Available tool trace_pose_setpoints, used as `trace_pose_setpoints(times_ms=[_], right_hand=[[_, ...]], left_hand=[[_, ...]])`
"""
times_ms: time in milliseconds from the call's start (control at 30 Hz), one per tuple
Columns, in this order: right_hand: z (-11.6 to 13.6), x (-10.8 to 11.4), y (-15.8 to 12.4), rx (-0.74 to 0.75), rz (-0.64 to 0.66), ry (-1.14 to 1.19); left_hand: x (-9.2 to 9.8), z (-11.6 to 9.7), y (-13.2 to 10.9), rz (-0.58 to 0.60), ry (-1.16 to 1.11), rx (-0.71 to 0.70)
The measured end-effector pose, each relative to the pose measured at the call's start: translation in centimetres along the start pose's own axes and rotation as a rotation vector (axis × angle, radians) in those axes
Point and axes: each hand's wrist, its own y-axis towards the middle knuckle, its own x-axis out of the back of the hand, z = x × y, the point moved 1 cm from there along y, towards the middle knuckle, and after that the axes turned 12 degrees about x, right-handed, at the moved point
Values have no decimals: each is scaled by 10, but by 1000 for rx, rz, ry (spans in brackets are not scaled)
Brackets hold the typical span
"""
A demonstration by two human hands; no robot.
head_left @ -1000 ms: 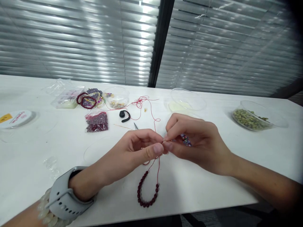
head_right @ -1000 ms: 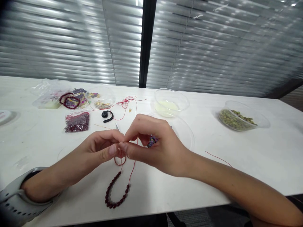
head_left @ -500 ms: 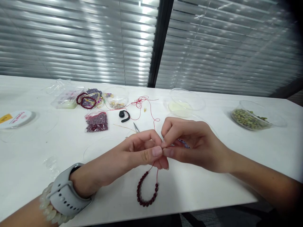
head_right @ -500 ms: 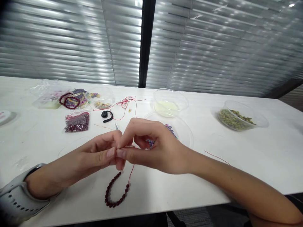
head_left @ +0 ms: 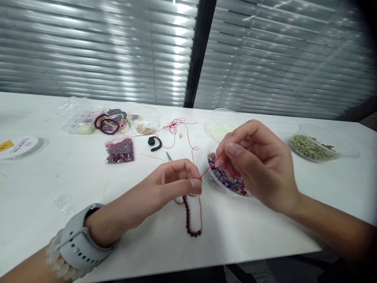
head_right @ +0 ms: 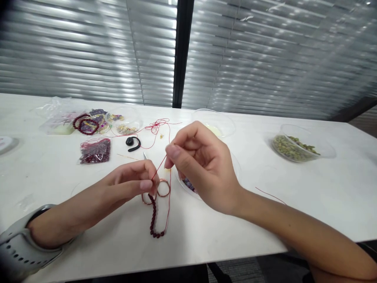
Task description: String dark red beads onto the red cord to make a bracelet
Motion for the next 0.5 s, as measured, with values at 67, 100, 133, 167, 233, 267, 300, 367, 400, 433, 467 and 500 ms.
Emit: trace_pose_setpoints(times_ms=[67, 100, 133, 167, 233, 267, 300, 367, 400, 433, 467, 500], right_hand=[[1, -1, -1, 16, -3, -5], [1, -2, -1, 20, 2, -10], [1, -2, -1, 21, 8, -16], [2, -2, -1, 25, 12, -22], [2, -3, 0, 31, 14, -27], [2, -3, 0, 31, 10, -29], [2, -2, 0, 37, 3, -29], [2, -2, -1, 49, -12, -26], [2, -1, -1, 55, -21, -23], [1, -1, -1, 62, -33, -20], [1, -1, -1, 70, -46, -17], [1, -1, -1, 74, -61, -17]], left_hand=[[-1, 0, 1, 0, 6, 3], [-1, 0, 1, 1, 3, 7], [-1, 0, 1, 1, -1, 12], [-1, 0, 1, -1, -6, 17], [-1, -1, 1, -15, -17, 25], [-1, -1, 1, -24, -21, 26], [-1, -1, 2, -30, -24, 26], [-1, -2, 2, -40, -22, 30], [-2, -2, 3, -42, -17, 34], [-2, -2, 3, -44, -9, 39], [-2, -1, 3, -50, 1, 48], [-2, -1, 3, -61, 13, 56]])
